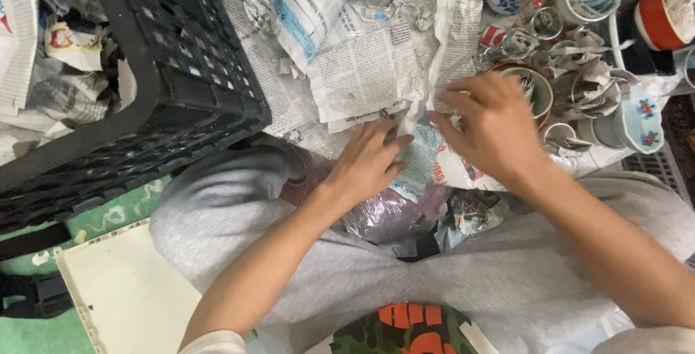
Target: The person sits on the floor and wraps various small ceramic and glass items, such as cups and bowls, in pieces of newspaper. They fold the paper around each item and place the wrapped bundle aside.
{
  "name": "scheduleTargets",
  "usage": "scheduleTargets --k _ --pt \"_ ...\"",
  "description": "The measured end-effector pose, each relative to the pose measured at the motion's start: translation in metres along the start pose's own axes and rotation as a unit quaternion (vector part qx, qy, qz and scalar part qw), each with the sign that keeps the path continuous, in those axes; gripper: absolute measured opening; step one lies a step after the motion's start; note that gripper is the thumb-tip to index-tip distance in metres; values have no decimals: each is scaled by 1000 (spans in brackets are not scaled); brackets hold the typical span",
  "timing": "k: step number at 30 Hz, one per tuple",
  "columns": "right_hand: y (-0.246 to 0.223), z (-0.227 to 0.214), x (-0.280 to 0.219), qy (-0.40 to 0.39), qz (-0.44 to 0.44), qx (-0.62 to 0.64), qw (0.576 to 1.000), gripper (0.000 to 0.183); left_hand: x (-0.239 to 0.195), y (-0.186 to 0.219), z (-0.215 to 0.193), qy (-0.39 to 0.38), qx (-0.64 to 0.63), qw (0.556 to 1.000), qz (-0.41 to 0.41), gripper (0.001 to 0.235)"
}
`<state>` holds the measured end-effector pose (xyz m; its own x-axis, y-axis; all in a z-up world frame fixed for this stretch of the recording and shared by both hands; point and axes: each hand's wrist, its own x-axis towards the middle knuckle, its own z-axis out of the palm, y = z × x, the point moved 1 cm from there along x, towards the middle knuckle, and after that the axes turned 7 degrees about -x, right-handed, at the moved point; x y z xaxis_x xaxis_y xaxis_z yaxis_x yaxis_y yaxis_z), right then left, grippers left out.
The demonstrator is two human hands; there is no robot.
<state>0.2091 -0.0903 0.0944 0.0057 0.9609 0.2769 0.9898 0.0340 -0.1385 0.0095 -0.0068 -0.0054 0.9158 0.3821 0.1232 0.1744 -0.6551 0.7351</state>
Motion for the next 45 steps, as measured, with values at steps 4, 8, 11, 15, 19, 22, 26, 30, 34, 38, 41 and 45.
scheduleTargets --k 4,8,11,15,19,22,26,30,34,38,41,45 --pt "-13 34 30 -19 25 66 997 37 0 -3 2 -65 2 997 -52 42" --pt "-5 77 70 7 57 104 993 45 -3 -1 -4 -36 -4 999 3 32" --pt "5 109 94 10 87 106 990 40 -4 3 -6 -24 -5 999 22 38" --pt "30 152 120 30 78 124 989 21 -3 1 -6 -18 49 998 39 39" --pt "49 176 135 47 103 165 980 28 -5 -4 -3 -41 73 996 20 40" --pt "54 172 134 29 128 176 976 32 -8 -5 3 -29 63 998 -4 41" --pt "48 143 126 11 155 253 955 31 -6 -6 6 -19 95 995 5 39" --pt "25 109 102 26 121 237 964 33 -10 -6 6 -19 99 995 16 37" --pt "-1 74 59 -20 82 213 973 30 -9 -5 9 -46 104 994 6 45" --pt "-24 43 16 -29 69 190 979 32 -19 -9 8 -5 24 1000 13 42" --pt "-33 27 -9 -47 87 202 974 35 -28 -7 3 26 14 999 25 44" --pt "-44 7 -44 -77 89 220 968 36 -38 10 -6 113 -94 988 -41 70"
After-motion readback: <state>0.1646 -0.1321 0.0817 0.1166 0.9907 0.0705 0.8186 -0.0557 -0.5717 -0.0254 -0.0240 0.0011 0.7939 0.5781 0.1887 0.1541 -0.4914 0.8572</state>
